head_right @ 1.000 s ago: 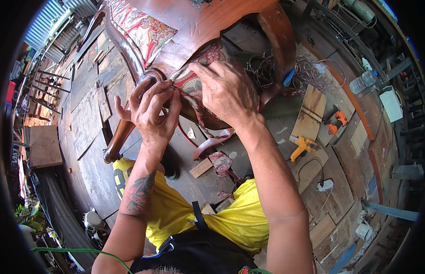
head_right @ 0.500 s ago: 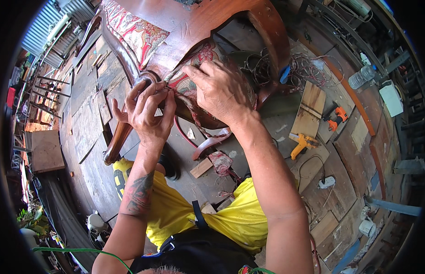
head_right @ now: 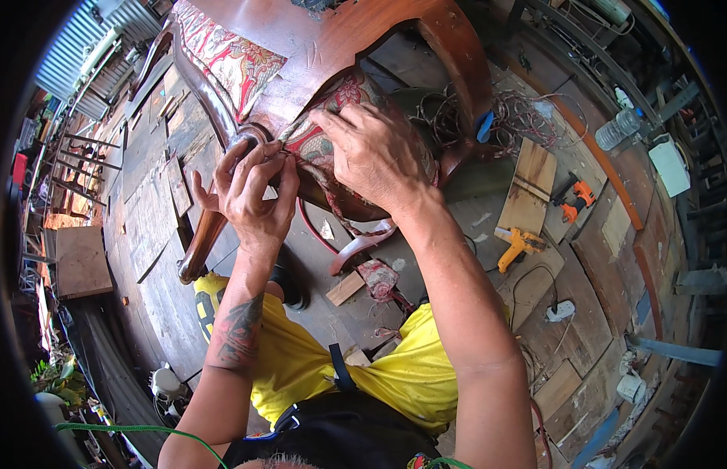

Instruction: Applying decorative trim and fabric to a wooden chair frame using a glue gun.

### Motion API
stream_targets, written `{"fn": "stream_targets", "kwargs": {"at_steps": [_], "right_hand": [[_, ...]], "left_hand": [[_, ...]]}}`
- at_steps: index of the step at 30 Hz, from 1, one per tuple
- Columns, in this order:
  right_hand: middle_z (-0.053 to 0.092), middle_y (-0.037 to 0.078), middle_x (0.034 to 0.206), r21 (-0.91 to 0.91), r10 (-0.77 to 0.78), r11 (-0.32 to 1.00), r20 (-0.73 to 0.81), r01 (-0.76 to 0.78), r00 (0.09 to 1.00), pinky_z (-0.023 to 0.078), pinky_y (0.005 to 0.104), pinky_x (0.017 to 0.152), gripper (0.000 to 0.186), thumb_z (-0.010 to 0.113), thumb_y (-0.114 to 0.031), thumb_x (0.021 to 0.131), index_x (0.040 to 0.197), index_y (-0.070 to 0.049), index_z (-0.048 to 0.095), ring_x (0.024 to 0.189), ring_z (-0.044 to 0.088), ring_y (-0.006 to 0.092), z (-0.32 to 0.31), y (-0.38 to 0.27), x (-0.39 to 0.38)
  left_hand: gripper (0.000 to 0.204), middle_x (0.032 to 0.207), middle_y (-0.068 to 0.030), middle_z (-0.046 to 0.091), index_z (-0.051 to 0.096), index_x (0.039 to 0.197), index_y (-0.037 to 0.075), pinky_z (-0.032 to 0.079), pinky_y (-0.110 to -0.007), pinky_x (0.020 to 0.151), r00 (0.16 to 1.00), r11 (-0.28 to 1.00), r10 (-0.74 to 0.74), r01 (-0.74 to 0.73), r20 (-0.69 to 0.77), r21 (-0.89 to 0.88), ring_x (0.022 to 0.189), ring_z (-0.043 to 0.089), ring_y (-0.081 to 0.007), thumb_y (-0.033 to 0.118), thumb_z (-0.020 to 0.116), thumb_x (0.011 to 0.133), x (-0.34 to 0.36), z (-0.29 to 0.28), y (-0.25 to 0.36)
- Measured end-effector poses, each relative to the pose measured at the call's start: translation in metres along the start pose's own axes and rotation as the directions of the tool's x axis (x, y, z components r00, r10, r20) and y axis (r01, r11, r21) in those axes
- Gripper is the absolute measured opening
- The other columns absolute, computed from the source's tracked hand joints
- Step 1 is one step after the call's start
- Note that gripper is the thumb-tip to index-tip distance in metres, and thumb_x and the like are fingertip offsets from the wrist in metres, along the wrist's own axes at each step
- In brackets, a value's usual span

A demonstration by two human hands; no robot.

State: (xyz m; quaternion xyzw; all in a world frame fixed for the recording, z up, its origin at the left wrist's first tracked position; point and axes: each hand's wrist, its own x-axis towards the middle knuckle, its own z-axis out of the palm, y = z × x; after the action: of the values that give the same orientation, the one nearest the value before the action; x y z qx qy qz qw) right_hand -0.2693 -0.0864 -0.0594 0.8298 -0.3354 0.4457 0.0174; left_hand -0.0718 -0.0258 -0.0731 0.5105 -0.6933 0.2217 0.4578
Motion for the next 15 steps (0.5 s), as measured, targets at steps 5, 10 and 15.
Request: {"fn": "stream_targets", "kwargs": {"at_steps": [5,10,15], "right_hand": [[0.068,0.014,0.091,-0.002,0.045,0.999,0.009,-0.045,0.999,0.058,0.044,0.078,0.04,0.064,0.007,0.088,0.125,-0.006,0.075,0.085,0.069,0.0352,-0.0002,0.0005,-0.0008],[0.068,0.015,0.09,0.037,0.007,0.999,-0.036,-0.005,0.999,0.059,0.0436,0.077,0.04,0.064,0.007,0.089,0.124,-0.006,0.075,0.084,0.069,0.0355,0.0006,0.0007,-0.0003],[0.069,0.016,0.092,0.049,0.04,0.998,-0.04,-0.038,0.998,0.059,0.0443,0.076,0.04,0.063,0.008,0.09,0.125,-0.005,0.074,0.085,0.07,0.0367,0.0035,0.003,-0.0012]], "left_hand": [[0.017,0.112,-0.0021,0.08,0.077,0.093,0.011,0.043,-0.043,0.111,0.999,1.0,-0.016,0.016,0.035,-0.005,0.121,0.067,-0.031,0.008,0.088,0.081,0.0024,-0.0053,0.0046],[0.017,0.112,-0.0017,0.08,0.077,0.093,0.011,0.042,-0.043,0.111,0.999,1.0,-0.02,0.021,0.031,-0.015,0.121,0.067,-0.0302,0.008,0.088,0.081,0.0003,-0.0039,0.0029],[0.014,0.11,0.0077,0.078,0.076,0.091,0.02,0.008,-0.054,0.126,1.0,1.0,-0.015,0.015,0.002,0.007,0.121,0.066,-0.0239,0.02,0.088,0.082,-0.0031,0.0019,-0.0032]]}}
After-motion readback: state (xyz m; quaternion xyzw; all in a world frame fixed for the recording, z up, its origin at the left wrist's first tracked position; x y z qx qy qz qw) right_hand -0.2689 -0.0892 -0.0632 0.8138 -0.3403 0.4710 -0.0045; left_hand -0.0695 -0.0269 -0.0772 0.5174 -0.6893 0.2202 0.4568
